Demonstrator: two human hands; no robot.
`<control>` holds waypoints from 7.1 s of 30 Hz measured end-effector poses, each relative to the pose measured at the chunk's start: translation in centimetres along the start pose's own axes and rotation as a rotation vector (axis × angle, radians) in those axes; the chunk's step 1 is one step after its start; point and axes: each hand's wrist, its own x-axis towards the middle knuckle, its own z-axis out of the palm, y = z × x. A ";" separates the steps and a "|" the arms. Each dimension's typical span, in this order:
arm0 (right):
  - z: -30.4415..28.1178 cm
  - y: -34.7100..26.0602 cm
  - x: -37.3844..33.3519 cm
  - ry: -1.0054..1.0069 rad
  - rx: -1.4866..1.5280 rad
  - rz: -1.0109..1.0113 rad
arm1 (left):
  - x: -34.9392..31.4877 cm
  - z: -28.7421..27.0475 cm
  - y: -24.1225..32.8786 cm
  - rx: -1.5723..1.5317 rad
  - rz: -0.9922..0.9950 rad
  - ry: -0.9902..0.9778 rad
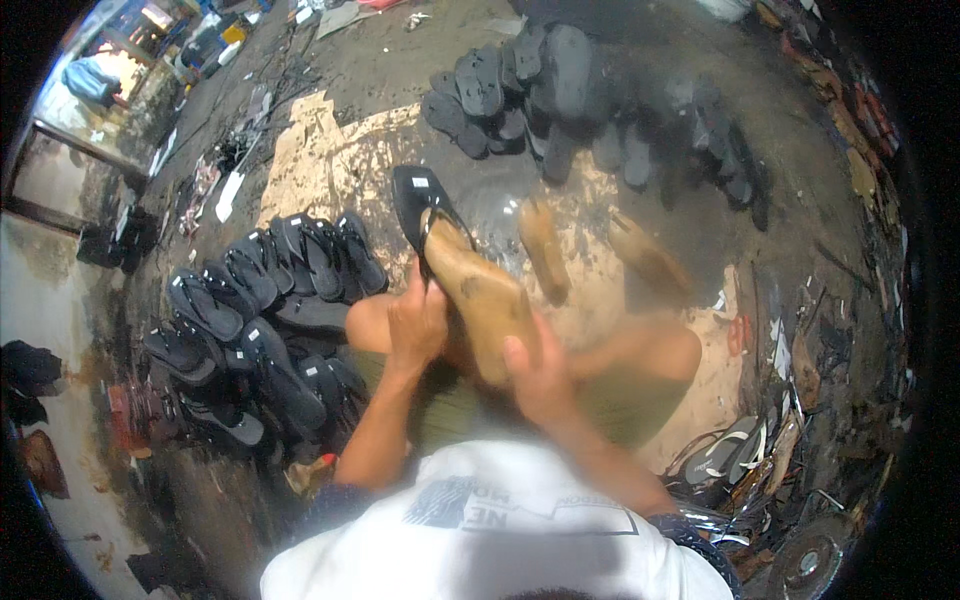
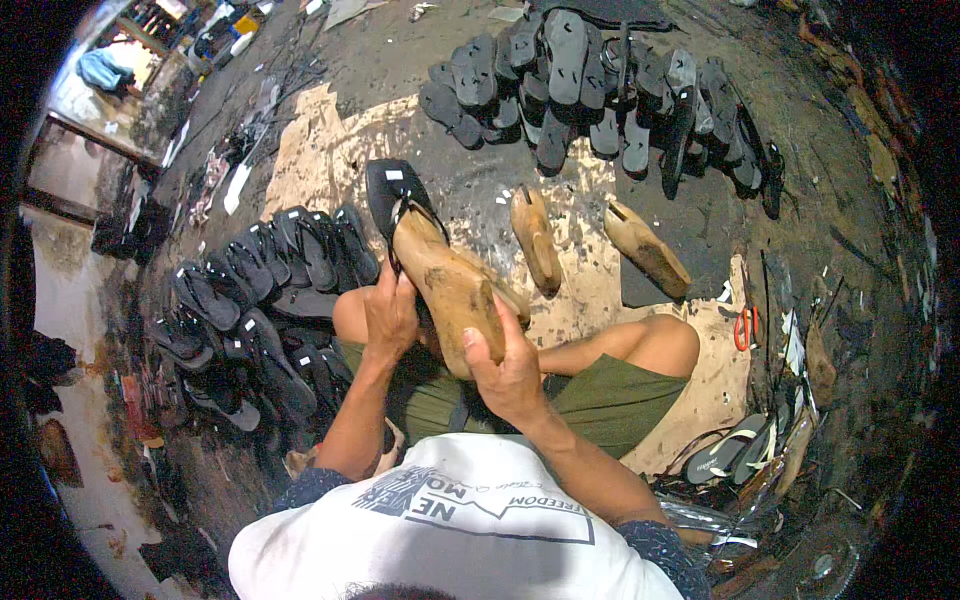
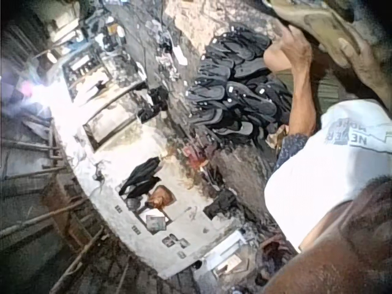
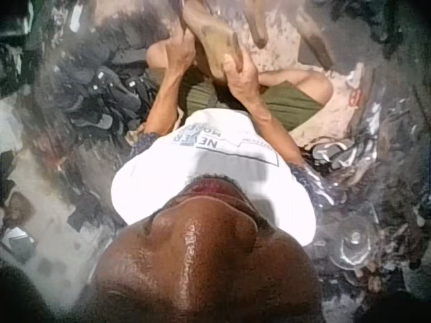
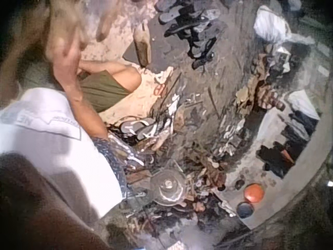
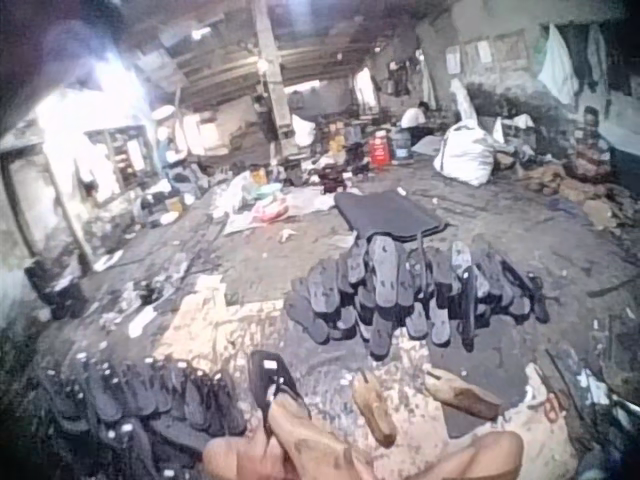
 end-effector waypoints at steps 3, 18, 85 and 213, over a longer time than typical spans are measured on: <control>0.5 0.6 0.4 0.019 -0.106 -0.128 | -1.3 -0.8 -1.4 -0.129 0.036 -0.037; 1.6 1.6 0.2 0.005 0.032 -0.517 | 12.1 -6.4 4.8 -1.729 0.013 0.171; -2.1 4.4 5.3 -0.464 1.046 0.497 | -13.6 -4.0 8.9 -1.221 -0.853 -0.466; -2.4 0.7 1.0 -0.204 0.068 0.212 | -3.1 -2.5 2.3 -0.623 -0.122 -0.629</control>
